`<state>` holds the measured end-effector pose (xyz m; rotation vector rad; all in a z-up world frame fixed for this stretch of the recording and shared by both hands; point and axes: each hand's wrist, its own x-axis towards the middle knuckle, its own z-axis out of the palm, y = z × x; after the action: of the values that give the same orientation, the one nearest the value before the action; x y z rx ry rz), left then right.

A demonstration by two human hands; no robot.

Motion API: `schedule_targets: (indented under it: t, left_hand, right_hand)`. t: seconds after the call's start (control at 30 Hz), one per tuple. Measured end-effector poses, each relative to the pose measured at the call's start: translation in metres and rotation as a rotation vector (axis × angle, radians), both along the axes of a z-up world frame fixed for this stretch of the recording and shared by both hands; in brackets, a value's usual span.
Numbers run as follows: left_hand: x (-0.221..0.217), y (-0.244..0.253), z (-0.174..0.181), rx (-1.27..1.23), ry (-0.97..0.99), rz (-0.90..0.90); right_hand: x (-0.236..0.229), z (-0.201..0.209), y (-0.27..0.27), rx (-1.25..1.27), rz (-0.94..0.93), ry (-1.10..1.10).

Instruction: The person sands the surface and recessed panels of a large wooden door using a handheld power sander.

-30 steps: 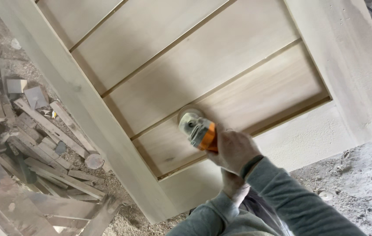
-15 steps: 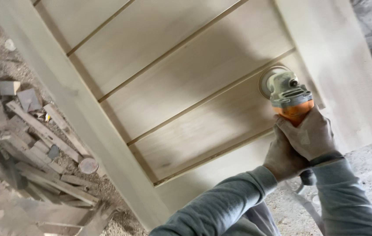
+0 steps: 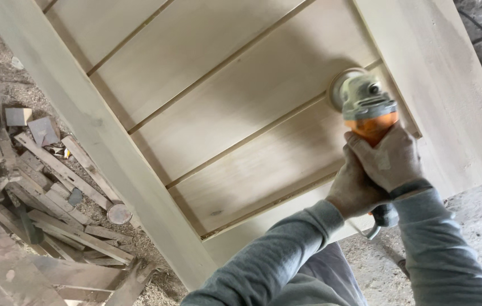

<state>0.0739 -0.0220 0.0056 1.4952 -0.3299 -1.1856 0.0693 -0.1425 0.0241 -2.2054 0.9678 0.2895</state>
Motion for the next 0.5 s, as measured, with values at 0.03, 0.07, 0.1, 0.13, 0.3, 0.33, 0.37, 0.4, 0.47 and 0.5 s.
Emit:
schedule_targets:
  t: [0.03,0.07,0.1,0.13,0.3,0.33,0.37,0.4,0.47,0.5]
  left_hand:
    - [-0.005,0.008,-0.001,-0.033,-0.009,0.055]
    - [-0.011,0.015,-0.002,-0.065,-0.014,0.11]
    - [-0.016,0.022,-0.004,-0.062,-0.047,0.096]
    - [-0.018,0.03,-0.008,-0.057,-0.08,0.082]
    - [-0.028,0.064,-0.012,0.043,-0.13,0.079]
    - [-0.029,0.069,-0.012,0.078,-0.155,0.054]
    - [-0.03,0.074,-0.012,0.114,-0.179,0.029]
    - [-0.033,0.08,-0.011,0.111,-0.188,0.035]
    - [-0.037,0.092,-0.013,0.106,-0.211,0.05]
    - [-0.039,0.097,-0.014,0.103,-0.23,0.066]
  right_hand:
    - [0.001,-0.001,0.005,0.039,-0.004,0.048]
    - [0.002,0.0,0.011,0.067,0.001,0.046]
    - [0.003,0.0,0.02,0.095,0.006,0.044]
    - [0.005,0.0,0.03,0.125,0.011,0.041]
    - [0.011,0.013,0.068,0.063,0.115,0.1]
    - [0.014,0.015,0.074,0.053,0.134,0.11]
    - [0.017,0.016,0.08,0.061,0.144,0.127]
    - [0.018,0.018,0.087,0.071,0.152,0.148]
    - [0.02,0.02,0.101,0.077,0.181,0.187]
    - [0.021,0.021,0.109,0.073,0.201,0.204]
